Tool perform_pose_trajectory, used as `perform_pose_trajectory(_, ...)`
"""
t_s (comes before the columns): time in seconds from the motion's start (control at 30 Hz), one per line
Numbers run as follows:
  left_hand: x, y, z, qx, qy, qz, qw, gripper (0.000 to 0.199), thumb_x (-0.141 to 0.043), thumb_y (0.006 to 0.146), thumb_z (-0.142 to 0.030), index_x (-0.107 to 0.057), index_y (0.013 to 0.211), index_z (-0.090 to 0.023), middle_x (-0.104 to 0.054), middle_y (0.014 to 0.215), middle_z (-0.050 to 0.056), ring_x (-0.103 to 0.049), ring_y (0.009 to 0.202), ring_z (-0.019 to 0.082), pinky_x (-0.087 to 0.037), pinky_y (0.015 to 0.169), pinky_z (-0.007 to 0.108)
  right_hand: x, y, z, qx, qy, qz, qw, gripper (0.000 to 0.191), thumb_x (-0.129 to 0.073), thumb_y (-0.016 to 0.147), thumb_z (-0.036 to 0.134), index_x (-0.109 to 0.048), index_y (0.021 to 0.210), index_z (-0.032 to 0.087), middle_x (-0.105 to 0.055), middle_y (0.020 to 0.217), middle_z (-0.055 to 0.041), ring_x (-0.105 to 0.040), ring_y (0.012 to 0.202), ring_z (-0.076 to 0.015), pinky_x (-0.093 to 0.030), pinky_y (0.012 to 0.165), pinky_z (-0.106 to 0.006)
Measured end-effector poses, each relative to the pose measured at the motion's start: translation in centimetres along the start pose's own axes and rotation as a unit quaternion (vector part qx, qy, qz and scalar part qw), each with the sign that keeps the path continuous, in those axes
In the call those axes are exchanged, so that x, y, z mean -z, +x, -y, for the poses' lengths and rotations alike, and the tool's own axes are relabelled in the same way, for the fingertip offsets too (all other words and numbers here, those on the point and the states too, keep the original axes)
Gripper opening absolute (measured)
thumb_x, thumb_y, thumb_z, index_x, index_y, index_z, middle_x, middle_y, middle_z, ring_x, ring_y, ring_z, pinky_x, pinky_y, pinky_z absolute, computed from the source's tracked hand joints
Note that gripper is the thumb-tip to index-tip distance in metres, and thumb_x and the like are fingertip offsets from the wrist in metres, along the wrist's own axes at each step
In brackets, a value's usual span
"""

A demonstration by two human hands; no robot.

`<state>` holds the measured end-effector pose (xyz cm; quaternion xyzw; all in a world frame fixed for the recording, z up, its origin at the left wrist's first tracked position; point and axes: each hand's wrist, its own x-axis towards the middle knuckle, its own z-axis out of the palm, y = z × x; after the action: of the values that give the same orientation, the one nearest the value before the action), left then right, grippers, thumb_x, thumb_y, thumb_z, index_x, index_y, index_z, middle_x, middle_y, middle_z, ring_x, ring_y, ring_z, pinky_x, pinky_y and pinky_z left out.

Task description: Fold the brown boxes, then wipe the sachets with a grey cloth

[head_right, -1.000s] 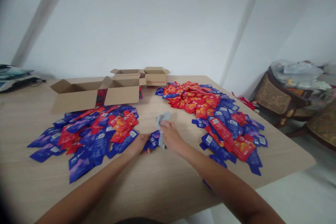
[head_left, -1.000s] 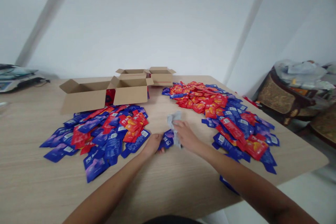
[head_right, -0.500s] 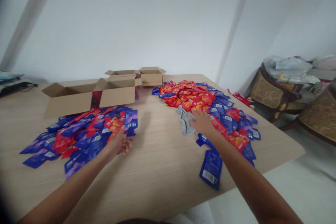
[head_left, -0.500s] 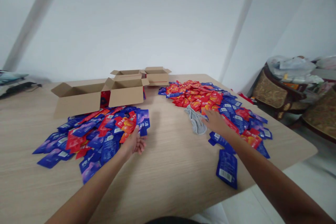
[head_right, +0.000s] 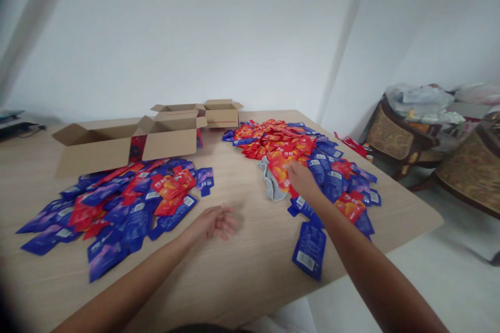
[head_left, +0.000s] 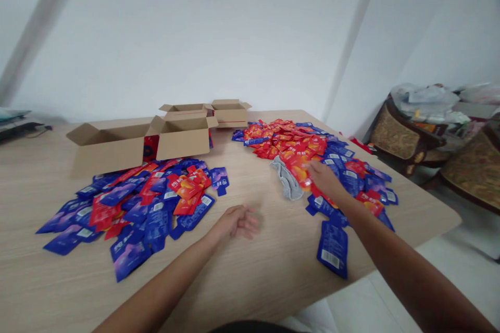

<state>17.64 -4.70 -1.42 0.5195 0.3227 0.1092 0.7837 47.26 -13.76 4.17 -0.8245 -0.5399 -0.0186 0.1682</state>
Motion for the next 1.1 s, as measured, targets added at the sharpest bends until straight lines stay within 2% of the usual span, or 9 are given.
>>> perform_pose_trajectory(0.13, -1.6, 0.5, 0.8, 0.033, -0.175, 0.067, 0.982, 0.058, -0.034, 0.088, -0.064, -0.051, 0.114, -0.014, -0.063, 0.113, 0.018, -0.067, 0.092, 0.027, -0.055, 0.072, 0.038, -2.7, 0.7, 4.6, 0.118, 0.091, 0.051, 0.988, 0.046, -0.019, 0.097, 0.036, -0.057, 0.116, 0.021, -0.065, 0.109, -0.0066, -0.056, 0.104, -0.0195, -0.041, 0.090, -0.032)
perform_pose_trajectory(0.3, 0.1, 1.0, 1.0, 0.035, -0.175, -0.092, 0.980, 0.018, -0.052, 0.089, -0.024, -0.053, 0.103, -0.013, -0.069, 0.087, 0.009, -0.068, 0.070, 0.015, -0.054, 0.059, 0.021, -6.6, 2.6, 2.5, 0.058, -0.029, 0.084, 0.994, 0.052, -0.049, 0.086, 0.035, -0.043, 0.135, 0.020, -0.040, 0.141, -0.0118, -0.035, 0.128, -0.0284, -0.030, 0.101, -0.045)
perform_pose_trajectory(0.43, 1.7, 0.6, 0.4, 0.059, -0.075, -0.128, 0.987, 0.011, -0.057, 0.080, -0.020, -0.056, 0.088, -0.012, -0.063, 0.066, 0.003, -0.054, 0.044, 0.006, -0.038, 0.039, 0.013, -8.3, 2.7, 3.8, 0.104, 0.029, 0.088, 0.990, 0.046, -0.043, 0.081, 0.009, -0.054, 0.125, 0.017, -0.055, 0.126, -0.0113, -0.046, 0.118, -0.0232, -0.033, 0.099, -0.041)
perform_pose_trajectory(0.57, 2.6, 0.2, 0.1, 0.065, 0.100, -0.059, 0.991, 0.016, -0.060, 0.070, -0.029, -0.052, 0.067, -0.015, -0.048, 0.048, -0.005, -0.035, 0.034, 0.004, -0.017, 0.031, 0.014, -9.8, -1.0, 10.6, 0.269, 0.149, 0.052, 0.950, 0.053, -0.039, 0.079, 0.004, -0.049, 0.130, 0.018, -0.052, 0.130, -0.0073, -0.043, 0.119, -0.0180, -0.033, 0.102, -0.035)
perform_pose_trajectory(0.67, 3.1, 0.2, 0.1, 0.073, 0.154, -0.038, 0.985, 0.023, -0.060, 0.067, -0.032, -0.046, 0.057, -0.017, -0.043, 0.043, -0.007, -0.025, 0.031, 0.003, -0.011, 0.032, 0.016, -11.3, -3.6, 14.1, 0.380, 0.136, 0.097, 0.910, 0.057, -0.045, 0.079, 0.010, -0.042, 0.136, 0.019, -0.041, 0.141, -0.0060, -0.031, 0.127, -0.0213, -0.029, 0.105, -0.038)
perform_pose_trajectory(0.8, 3.6, -0.5, -0.5, 0.064, 0.243, -0.060, 0.966, 0.021, -0.053, 0.076, -0.032, -0.049, 0.062, -0.017, -0.041, 0.044, -0.007, -0.027, 0.033, 0.005, -0.019, 0.035, 0.018, -12.0, -1.2, 12.1, 0.288, 0.072, 0.117, 0.948, 0.053, -0.042, 0.078, 0.006, -0.051, 0.129, 0.018, -0.041, 0.142, -0.0077, -0.034, 0.125, -0.0246, -0.031, 0.102, -0.042)
perform_pose_trajectory(0.87, 3.7, -1.4, -1.1, -0.011, 0.409, -0.115, 0.905, 0.016, -0.048, 0.082, -0.028, -0.054, 0.073, -0.017, -0.051, 0.054, -0.003, -0.045, 0.044, 0.010, -0.034, 0.044, 0.020, -11.1, 1.8, 9.8, 0.209, 0.062, 0.113, 0.969, 0.055, -0.042, 0.075, 0.001, -0.055, 0.125, 0.016, -0.046, 0.138, -0.0089, -0.040, 0.121, -0.0243, -0.033, 0.100, -0.040)
perform_pose_trajectory(1.0, 3.2, -3.3, -1.0, -0.163, 0.726, -0.188, 0.642, 0.020, -0.042, 0.087, -0.015, -0.058, 0.099, -0.016, -0.062, 0.093, 0.009, -0.058, 0.092, 0.022, -0.046, 0.077, 0.032, -8.2, 4.9, 8.3, 0.122, 0.133, 0.083, 0.980, 0.050, -0.036, 0.074, 0.000, -0.062, 0.113, 0.017, -0.061, 0.118, -0.0071, -0.051, 0.110, -0.0202, -0.038, 0.097, -0.035)
perform_pose_trajectory(1.1, 2.4, -3.3, 0.2, -0.206, 0.795, -0.134, 0.555, 0.023, -0.041, 0.088, -0.012, -0.057, 0.105, -0.016, -0.059, 0.107, 0.011, -0.053, 0.104, 0.024, -0.045, 0.084, 0.034, -7.9, 1.7, 10.8, 0.196, 0.158, 0.008, 0.968, 0.048, -0.036, 0.077, 0.003, -0.059, 0.117, 0.016, -0.056, 0.124, -0.0084, -0.046, 0.115, -0.0216, -0.037, 0.098, -0.038)
